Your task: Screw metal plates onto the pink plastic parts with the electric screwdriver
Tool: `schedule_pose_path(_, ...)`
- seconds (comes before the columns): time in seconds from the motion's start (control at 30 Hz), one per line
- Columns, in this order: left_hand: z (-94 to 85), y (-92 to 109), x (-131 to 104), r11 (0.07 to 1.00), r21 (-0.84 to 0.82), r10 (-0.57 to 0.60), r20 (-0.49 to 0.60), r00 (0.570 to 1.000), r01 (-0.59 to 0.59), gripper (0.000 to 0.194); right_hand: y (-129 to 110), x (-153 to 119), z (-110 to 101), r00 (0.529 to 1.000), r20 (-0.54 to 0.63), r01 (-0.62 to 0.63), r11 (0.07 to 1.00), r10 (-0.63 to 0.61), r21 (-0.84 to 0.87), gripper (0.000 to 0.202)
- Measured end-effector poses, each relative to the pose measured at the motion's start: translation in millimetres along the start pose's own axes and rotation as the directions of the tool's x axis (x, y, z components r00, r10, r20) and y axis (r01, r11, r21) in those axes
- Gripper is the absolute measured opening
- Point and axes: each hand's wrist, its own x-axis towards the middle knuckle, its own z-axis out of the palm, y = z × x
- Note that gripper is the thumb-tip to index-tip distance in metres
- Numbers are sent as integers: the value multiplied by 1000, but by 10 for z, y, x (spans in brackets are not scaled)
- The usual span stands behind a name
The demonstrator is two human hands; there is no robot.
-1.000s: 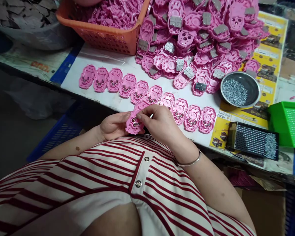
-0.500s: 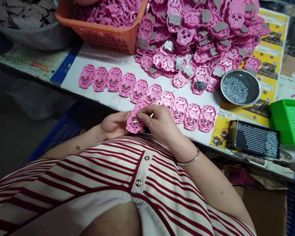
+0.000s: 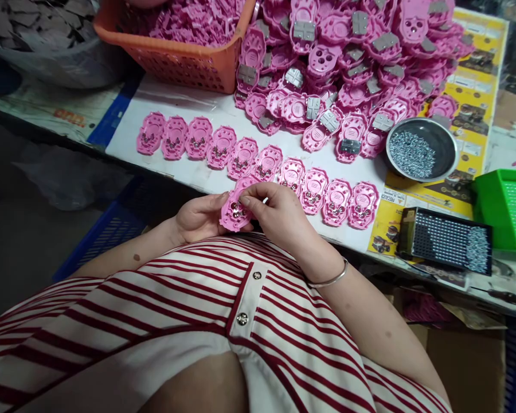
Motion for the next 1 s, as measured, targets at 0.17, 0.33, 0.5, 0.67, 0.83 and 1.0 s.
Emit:
schedule_pose_path(0.17,-4,-12,10,1000,12,18,3,1000,-18,27,6,0,3,1000,-12,6,1000,-6,0,20)
schedule_pose_path(0.33,-19,-15,8,1000,5,6,-9,1000,-6,23,17,1,8,1000,-15,20,1000,-20,10,18)
schedule_pose_path(0.5,-32,-17,6,1000,5,-5,-8,1000,5,29,31,-4,12,1000,-23,18,1000,-18,-4,18)
schedule_pose_path(0.67,-28,-31,14,1000,17,18,-6,1000,-18,26,26,8,15,999,-26,18,1000,-19,-21,17)
schedule_pose_path(0.83,-54,-36,17,998,49,26,-26,999,-25,27,32,21,26,999,-29,35,998,-36,-44,15)
schedule_pose_path(1.0,-71,-24,19,999,47,18,5,1000,-18,25,55,23,35,997,-30,73,996,-74,-46,16)
